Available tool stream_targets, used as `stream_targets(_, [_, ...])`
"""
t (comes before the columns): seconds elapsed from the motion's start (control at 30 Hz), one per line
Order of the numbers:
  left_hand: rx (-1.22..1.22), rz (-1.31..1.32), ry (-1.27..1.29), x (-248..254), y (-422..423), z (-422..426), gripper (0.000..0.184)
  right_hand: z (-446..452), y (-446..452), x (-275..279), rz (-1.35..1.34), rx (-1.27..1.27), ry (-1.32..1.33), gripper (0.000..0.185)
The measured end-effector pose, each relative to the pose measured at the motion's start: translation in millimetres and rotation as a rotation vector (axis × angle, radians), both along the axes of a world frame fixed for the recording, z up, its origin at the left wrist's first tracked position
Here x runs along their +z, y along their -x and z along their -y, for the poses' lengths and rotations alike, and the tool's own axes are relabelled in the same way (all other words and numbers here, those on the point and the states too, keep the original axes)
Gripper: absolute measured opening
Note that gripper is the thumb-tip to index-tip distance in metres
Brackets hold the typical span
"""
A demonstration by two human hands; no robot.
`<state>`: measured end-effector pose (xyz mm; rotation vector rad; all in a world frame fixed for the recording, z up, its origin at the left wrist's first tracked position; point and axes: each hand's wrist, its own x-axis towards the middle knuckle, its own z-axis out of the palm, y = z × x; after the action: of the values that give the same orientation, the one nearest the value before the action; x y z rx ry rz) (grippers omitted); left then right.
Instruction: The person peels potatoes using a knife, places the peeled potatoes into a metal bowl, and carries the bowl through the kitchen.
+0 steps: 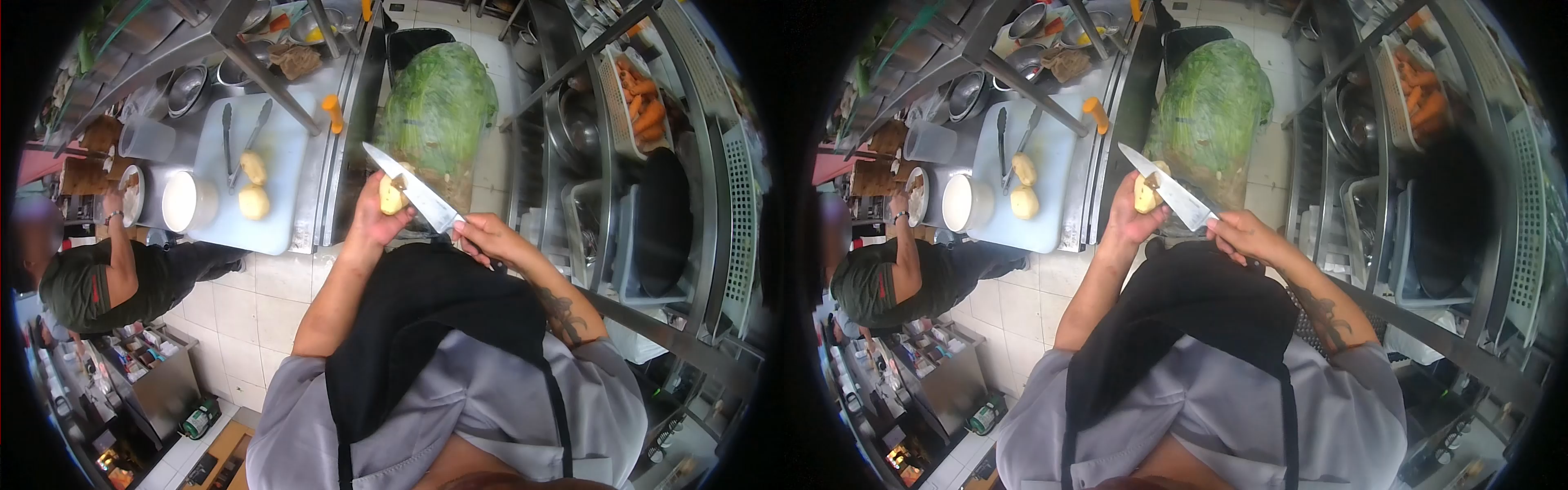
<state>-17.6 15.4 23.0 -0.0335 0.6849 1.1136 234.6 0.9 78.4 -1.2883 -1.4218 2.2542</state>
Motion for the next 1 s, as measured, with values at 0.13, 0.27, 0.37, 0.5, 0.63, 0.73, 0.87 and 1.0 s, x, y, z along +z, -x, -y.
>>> stream_targets(0.13, [-0.023,0.051,-0.037,-10.4,-0.8,2.3,0.032,-6.0,10.4,3.0,-0.037,-0.023,0.015,0.037])
stream_targets(0.27, [-0.018,-0.003,0.043,4.9,-21.2,8.2,0.033,-10.5,19.7,-10.8,-0.048,-0.036,0.023,0.038])
stream_targets(0.37, [-0.026,0.029,-0.030,2.4,-19.6,9.6,0.035,-11.5,28.9,-2.0,-0.064,-0.092,0.068,0.038])
stream_targets(0.5, [0.028,0.090,-0.009,-8.5,0.9,1.5,0.040,-9.9,20.6,3.7,-0.013,-0.165,-0.047,0.033])
stream_targets(0.63, [0.061,-0.024,-0.038,-6.2,4.5,-3.5,0.042,-2.0,11.4,2.6,0.002,-0.090,-0.117,0.035])
stream_targets(0.73, [0.066,-0.079,-0.062,2.9,5.4,-4.7,0.041,1.3,10.5,6.1,0.010,-0.074,-0.109,0.036])
stream_targets(0.87, [0.084,-0.015,-0.049,7.1,6.3,-5.0,0.043,4.2,4.8,4.2,0.044,-0.040,-0.158,0.036])
stream_targets(1.0, [0.089,-0.031,-0.020,-1.7,7.1,-7.1,0.040,8.0,-1.2,5.9,0.081,-0.039,-0.184,0.035])
